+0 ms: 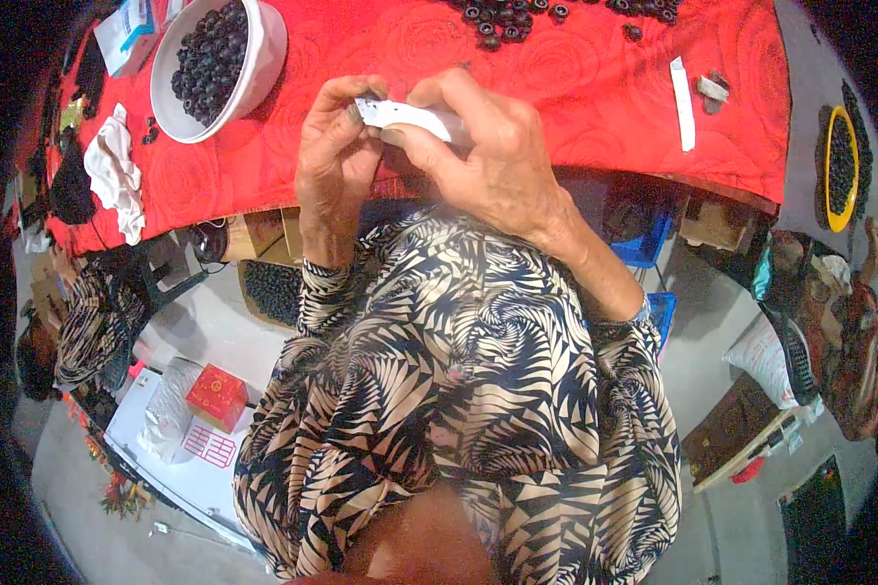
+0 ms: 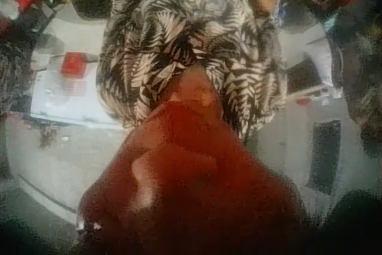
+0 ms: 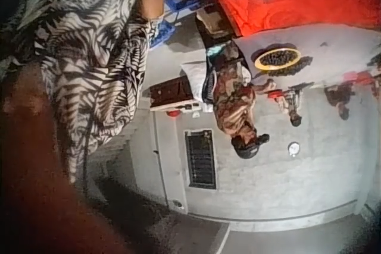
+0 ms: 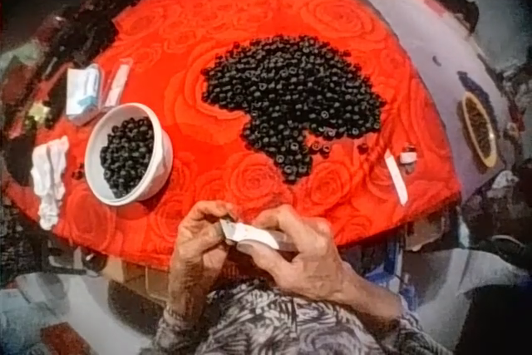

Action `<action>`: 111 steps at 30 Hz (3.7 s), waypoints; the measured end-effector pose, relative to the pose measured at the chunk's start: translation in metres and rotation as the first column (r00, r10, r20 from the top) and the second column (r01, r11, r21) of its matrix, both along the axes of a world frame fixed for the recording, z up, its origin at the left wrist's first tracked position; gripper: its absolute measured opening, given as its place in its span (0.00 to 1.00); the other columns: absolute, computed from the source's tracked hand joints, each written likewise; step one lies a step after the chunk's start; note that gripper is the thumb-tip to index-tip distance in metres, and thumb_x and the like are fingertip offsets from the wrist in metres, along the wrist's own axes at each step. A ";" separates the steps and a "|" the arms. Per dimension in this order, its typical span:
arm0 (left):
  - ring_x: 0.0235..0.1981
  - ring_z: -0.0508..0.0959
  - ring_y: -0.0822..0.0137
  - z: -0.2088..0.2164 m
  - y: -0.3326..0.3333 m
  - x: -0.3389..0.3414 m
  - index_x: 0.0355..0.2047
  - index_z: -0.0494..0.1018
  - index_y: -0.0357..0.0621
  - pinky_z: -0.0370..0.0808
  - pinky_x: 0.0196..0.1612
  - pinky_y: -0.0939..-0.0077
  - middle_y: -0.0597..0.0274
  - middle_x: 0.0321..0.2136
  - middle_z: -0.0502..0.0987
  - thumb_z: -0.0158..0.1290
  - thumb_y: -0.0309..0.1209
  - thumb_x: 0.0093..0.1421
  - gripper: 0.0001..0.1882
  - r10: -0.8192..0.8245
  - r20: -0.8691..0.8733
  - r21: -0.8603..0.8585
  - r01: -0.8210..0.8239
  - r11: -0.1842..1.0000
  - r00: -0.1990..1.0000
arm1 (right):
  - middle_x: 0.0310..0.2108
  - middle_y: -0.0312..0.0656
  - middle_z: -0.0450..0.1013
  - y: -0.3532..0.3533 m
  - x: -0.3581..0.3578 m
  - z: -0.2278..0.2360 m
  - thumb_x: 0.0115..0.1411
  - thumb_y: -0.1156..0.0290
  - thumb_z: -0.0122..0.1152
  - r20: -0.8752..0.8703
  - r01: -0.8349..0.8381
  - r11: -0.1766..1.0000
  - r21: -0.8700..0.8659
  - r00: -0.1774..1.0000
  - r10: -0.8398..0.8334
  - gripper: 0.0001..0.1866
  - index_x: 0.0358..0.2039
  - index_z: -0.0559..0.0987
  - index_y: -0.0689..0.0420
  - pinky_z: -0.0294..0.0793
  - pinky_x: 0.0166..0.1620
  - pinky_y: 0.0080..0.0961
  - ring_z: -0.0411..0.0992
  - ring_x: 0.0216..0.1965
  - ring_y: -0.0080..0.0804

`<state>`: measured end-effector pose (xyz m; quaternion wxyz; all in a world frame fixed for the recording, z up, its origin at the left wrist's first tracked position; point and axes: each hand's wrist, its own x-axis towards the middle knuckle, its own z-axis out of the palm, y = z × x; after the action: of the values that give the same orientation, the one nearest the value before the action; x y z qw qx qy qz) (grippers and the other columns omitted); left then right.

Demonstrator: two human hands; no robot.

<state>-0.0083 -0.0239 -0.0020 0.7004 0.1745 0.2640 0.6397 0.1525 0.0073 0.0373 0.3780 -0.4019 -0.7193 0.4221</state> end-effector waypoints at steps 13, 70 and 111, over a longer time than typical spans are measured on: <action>0.31 0.70 0.72 -0.004 -0.001 -0.008 0.39 0.67 0.37 0.68 0.38 0.81 0.53 0.37 0.71 0.50 0.22 0.53 0.12 -0.061 0.121 -0.019 0.063 0.998 0.991 | 0.22 0.44 0.72 0.000 -0.003 0.002 0.47 0.72 0.62 -0.025 -0.041 0.999 -0.019 0.999 0.040 0.11 0.30 0.72 0.61 0.72 0.26 0.25 0.74 0.23 0.34; 0.32 0.75 0.60 -0.003 -0.007 -0.002 0.37 0.71 0.36 0.74 0.34 0.80 0.52 0.34 0.73 0.48 0.21 0.55 0.09 0.022 0.133 -0.097 -0.009 0.995 0.991 | 0.23 0.37 0.73 -0.002 0.015 -0.015 0.52 0.73 0.59 -0.177 0.141 0.915 -0.378 0.959 -0.221 0.09 0.31 0.71 0.62 0.67 0.27 0.14 0.69 0.25 0.17; 0.38 0.72 0.67 -0.008 -0.005 -0.003 0.38 0.70 0.38 0.68 0.42 0.76 0.55 0.37 0.73 0.51 0.19 0.52 0.11 0.039 0.028 -0.028 -0.038 0.999 0.999 | 0.22 0.44 0.72 -0.008 -0.006 -0.009 0.48 0.70 0.61 -0.040 0.014 0.999 -0.049 0.999 -0.016 0.11 0.30 0.71 0.61 0.72 0.25 0.27 0.74 0.23 0.35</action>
<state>-0.0111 -0.0293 -0.0098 0.6939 0.1506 0.2660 0.6519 0.1469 -0.0004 0.0281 0.3857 -0.4078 -0.6979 0.4448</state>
